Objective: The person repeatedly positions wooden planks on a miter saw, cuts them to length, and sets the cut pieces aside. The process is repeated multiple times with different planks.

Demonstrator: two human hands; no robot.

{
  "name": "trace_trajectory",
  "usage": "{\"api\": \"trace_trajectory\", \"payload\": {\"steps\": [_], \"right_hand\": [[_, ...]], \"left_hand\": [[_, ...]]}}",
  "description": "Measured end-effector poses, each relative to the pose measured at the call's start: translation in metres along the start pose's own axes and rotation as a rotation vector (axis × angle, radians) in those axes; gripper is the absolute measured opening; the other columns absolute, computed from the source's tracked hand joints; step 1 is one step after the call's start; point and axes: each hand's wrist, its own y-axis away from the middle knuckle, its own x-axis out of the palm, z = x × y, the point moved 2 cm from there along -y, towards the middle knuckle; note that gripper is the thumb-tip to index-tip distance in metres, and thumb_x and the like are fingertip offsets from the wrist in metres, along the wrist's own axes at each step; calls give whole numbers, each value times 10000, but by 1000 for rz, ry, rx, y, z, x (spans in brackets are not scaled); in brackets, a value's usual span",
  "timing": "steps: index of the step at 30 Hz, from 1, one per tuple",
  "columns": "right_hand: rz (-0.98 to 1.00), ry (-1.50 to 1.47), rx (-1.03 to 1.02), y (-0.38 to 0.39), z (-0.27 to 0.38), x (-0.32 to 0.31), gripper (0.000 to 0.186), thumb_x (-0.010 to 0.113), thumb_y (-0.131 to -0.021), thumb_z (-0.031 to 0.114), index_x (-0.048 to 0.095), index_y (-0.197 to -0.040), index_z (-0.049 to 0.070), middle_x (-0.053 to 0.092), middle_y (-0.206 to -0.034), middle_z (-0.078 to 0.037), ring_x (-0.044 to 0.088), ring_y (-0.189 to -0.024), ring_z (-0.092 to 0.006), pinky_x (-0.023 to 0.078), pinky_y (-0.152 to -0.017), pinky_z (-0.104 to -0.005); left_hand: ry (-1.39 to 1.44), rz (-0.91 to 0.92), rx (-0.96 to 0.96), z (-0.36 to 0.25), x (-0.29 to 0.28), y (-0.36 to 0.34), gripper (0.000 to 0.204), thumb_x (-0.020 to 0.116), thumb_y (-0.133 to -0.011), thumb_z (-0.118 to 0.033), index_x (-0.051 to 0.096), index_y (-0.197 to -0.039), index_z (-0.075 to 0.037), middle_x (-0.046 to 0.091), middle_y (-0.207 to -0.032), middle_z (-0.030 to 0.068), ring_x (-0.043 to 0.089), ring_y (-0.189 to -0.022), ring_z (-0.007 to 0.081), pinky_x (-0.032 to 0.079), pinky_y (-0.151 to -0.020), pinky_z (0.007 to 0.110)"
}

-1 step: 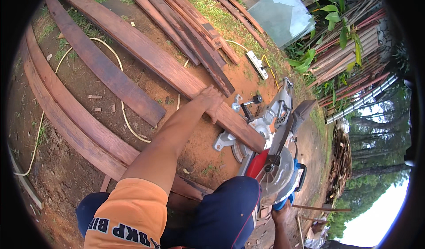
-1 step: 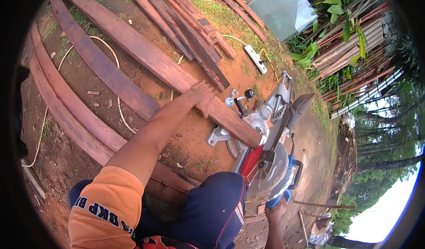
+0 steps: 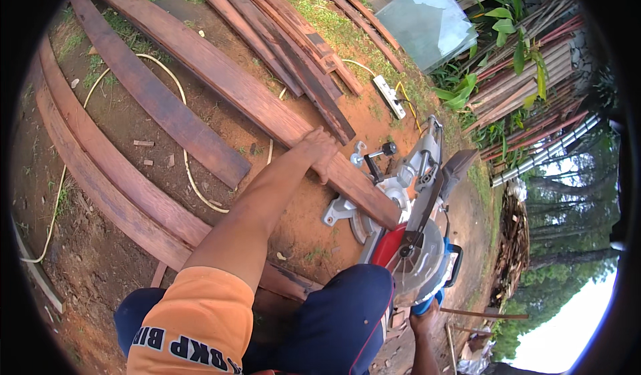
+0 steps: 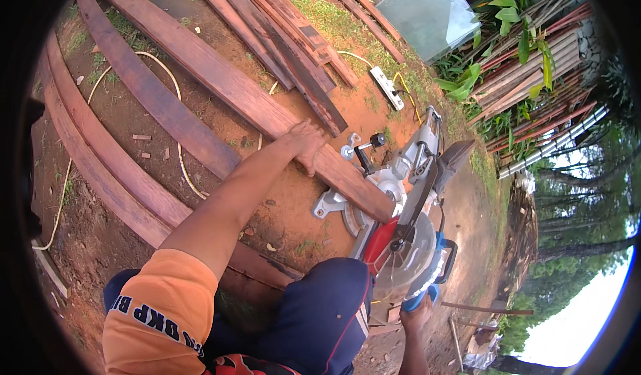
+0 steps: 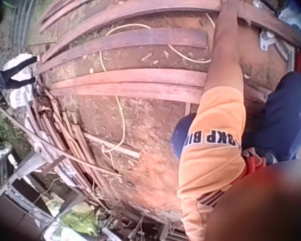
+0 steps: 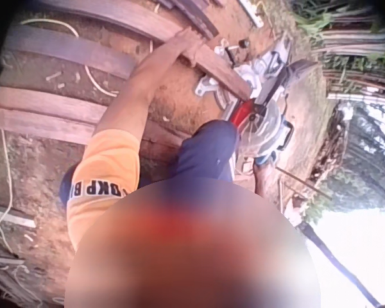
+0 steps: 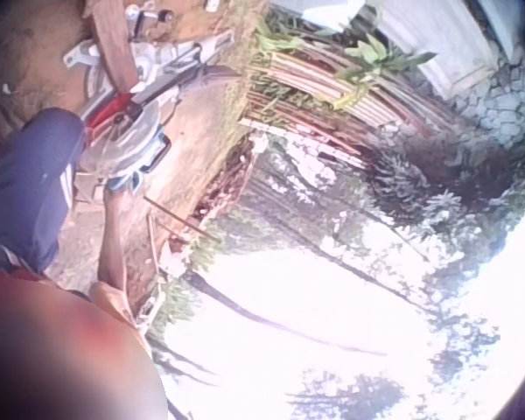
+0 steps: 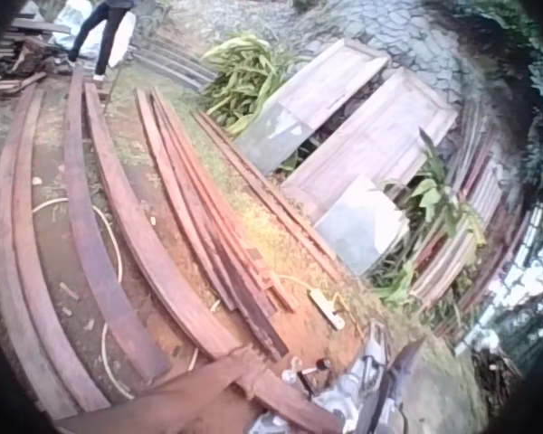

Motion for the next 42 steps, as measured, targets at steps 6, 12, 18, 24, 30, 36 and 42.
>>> {"api": "trace_trajectory", "payload": {"steps": [6,12,18,24,30,36,42], "right_hand": [[28,-62,45,-37,-6,7,575,806,-698,138,669,-1242,7,712,-1090,-249,669,-1042,-489,543,-919,-556],[33,-45,121,-69,-16,20,540,839,-713,150,674,-1211,23,723,-1119,-244,671,-1098,-466,539,-957,-546],[82,-40,117,-113,-17,25,559,847,-701,166,652,-1210,41,701,-1196,-221,659,-1134,-442,537,-967,-534],[-189,55,124,-112,-2,-13,751,771,-771,116,507,-1468,23,521,-1517,-234,474,-1415,-445,352,-1192,-580],[-465,-96,357,11,-13,28,680,647,-978,178,402,-1583,-12,385,-1641,-275,353,-1530,-460,282,-1244,-594],[-216,-805,691,75,10,163,369,702,-965,74,679,-1317,-32,736,-1155,-153,714,-988,-221,565,-851,-356],[-186,-673,497,-63,38,204,321,788,-924,206,757,-1192,33,727,-992,-124,690,-775,-261,556,-722,-396]], "left_hand": [[14,-55,2,1,5,-2,1016,945,-469,-548,685,-1273,16,704,-1278,216,629,-1292,367,381,-1211,555],[36,-23,3,2,7,-2,1060,950,-471,-574,654,-1305,10,686,-1316,211,618,-1309,362,378,-1209,551],[-4,-24,-10,-1,2,0,1082,957,-496,-568,614,-1347,6,665,-1348,211,607,-1322,366,366,-1209,555],[15,-11,-24,-3,-4,3,1066,954,-538,-568,593,-1370,-9,651,-1369,216,578,-1356,364,354,-1217,560],[-55,14,-41,-10,-9,2,1083,952,-534,-605,593,-1361,-5,653,-1349,206,574,-1353,368,362,-1208,547],[-94,-8,-45,-15,-11,2,1047,951,-504,-614,614,-1280,4,647,-1308,201,577,-1304,382,393,-1142,525],[-128,-7,-81,-17,-3,2,1059,953,-504,-614,592,-1300,-16,607,-1392,190,487,-1404,379,331,-1190,532]]}}
